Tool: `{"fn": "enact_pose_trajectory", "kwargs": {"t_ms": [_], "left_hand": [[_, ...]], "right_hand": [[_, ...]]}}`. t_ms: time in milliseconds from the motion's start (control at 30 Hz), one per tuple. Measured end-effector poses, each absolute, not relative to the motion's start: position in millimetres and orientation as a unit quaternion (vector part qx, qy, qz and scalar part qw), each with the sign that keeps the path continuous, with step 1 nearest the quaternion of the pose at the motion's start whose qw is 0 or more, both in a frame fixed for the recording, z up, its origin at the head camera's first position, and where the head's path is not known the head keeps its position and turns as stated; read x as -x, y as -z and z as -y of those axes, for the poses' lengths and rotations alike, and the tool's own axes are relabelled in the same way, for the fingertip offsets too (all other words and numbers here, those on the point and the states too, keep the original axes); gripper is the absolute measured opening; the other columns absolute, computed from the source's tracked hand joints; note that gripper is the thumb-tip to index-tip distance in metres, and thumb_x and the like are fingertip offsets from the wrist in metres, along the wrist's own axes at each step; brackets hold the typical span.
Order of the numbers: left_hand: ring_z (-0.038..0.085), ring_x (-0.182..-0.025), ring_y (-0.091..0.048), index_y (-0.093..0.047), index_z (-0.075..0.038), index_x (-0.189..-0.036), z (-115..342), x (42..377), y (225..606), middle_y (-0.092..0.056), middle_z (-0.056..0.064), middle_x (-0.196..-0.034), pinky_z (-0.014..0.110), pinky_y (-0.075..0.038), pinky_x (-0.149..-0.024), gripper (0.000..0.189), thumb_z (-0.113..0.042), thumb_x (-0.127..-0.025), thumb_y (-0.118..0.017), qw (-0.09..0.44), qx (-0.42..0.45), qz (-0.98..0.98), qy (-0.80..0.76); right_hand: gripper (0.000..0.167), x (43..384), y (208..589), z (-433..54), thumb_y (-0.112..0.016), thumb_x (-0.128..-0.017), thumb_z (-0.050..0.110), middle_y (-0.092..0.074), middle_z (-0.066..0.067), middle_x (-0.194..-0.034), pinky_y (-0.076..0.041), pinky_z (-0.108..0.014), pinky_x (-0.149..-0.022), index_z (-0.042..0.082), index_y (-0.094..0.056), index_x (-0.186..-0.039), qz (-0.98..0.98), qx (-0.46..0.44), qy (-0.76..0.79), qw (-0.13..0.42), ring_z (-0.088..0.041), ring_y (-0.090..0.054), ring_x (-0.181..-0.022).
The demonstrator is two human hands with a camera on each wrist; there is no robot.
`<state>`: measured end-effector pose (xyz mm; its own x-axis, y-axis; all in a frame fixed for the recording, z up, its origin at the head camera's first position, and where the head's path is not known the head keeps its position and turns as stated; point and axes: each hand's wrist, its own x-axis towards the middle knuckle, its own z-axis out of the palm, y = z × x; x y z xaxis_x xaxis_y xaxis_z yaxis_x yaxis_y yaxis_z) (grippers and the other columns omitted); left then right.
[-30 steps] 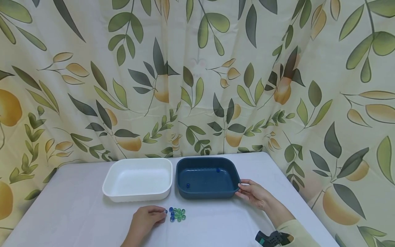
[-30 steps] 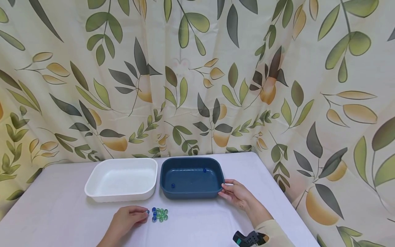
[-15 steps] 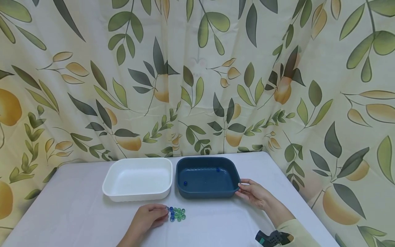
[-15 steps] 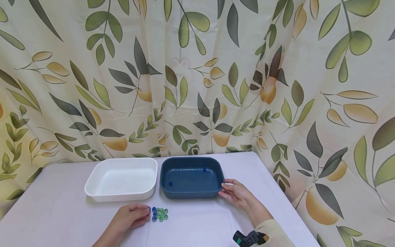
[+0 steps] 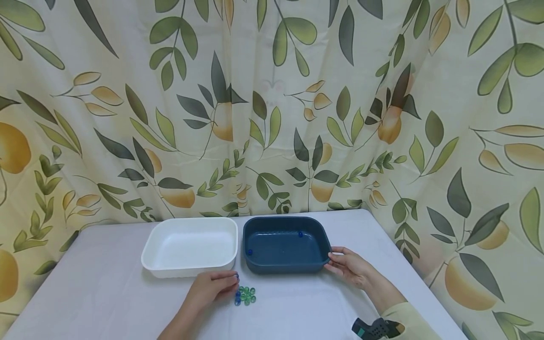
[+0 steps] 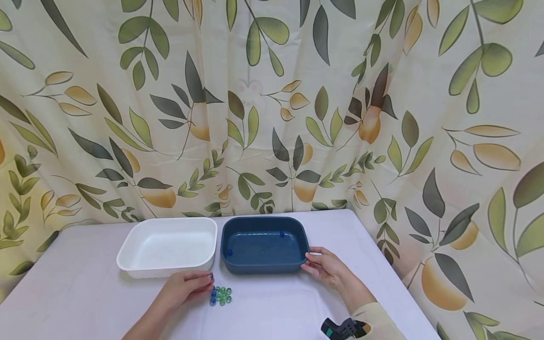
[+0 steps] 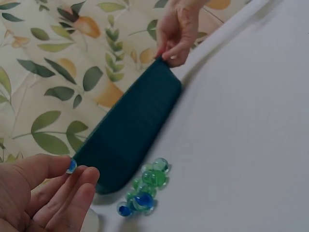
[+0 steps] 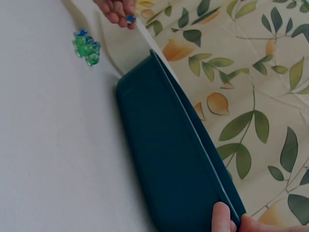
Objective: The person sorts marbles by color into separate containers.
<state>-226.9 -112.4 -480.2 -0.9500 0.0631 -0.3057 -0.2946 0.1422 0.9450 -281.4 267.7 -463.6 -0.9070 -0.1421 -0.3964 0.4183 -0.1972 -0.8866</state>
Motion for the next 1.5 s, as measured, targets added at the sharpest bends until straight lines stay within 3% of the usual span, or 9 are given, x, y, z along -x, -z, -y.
{"fn": "enact_pose_trajectory", "kwargs": {"t_ms": [533, 800, 1500], "left_hand": [[0.024, -0.090, -0.073, -0.068, 0.004, -0.117, 93, 258, 442, -0.075, 0.011, -0.095, 0.029, -0.061, -0.076, 0.033, -0.015, -0.090, -0.072, 0.120, 0.066, -0.747, -0.650], [0.020, -0.086, -0.073, -0.068, 0.004, -0.116, 88, 282, 426, -0.075, 0.011, -0.095, 0.029, -0.061, -0.077, 0.032, -0.015, -0.091, -0.071, 0.115, 0.068, -0.761, -0.635], [0.015, -0.073, -0.073, -0.070, 0.008, -0.106, 77, 322, 425, -0.075, 0.017, -0.086, 0.024, -0.060, -0.068, 0.021, -0.005, -0.090, -0.069, 0.132, 0.111, -0.765, -0.621]], "right_hand": [[0.050, 281, 463, -268, -0.049, -0.101, -0.001, -0.060, -0.013, -0.099, -0.058, -0.031, -0.087, -0.008, -0.024, -0.144, -0.607, -0.105, 0.765, 0.185, -0.013, -0.066, -0.086], [0.050, 281, 464, -268, -0.050, -0.100, -0.001, -0.059, -0.013, -0.099, -0.058, -0.031, -0.087, -0.008, -0.025, -0.143, -0.609, -0.110, 0.764, 0.182, -0.013, -0.065, -0.086], [0.050, 283, 466, -269, -0.050, -0.100, -0.001, -0.061, -0.012, -0.097, -0.058, -0.031, -0.086, -0.008, -0.027, -0.143, -0.617, -0.109, 0.758, 0.178, -0.013, -0.065, -0.084]]}}
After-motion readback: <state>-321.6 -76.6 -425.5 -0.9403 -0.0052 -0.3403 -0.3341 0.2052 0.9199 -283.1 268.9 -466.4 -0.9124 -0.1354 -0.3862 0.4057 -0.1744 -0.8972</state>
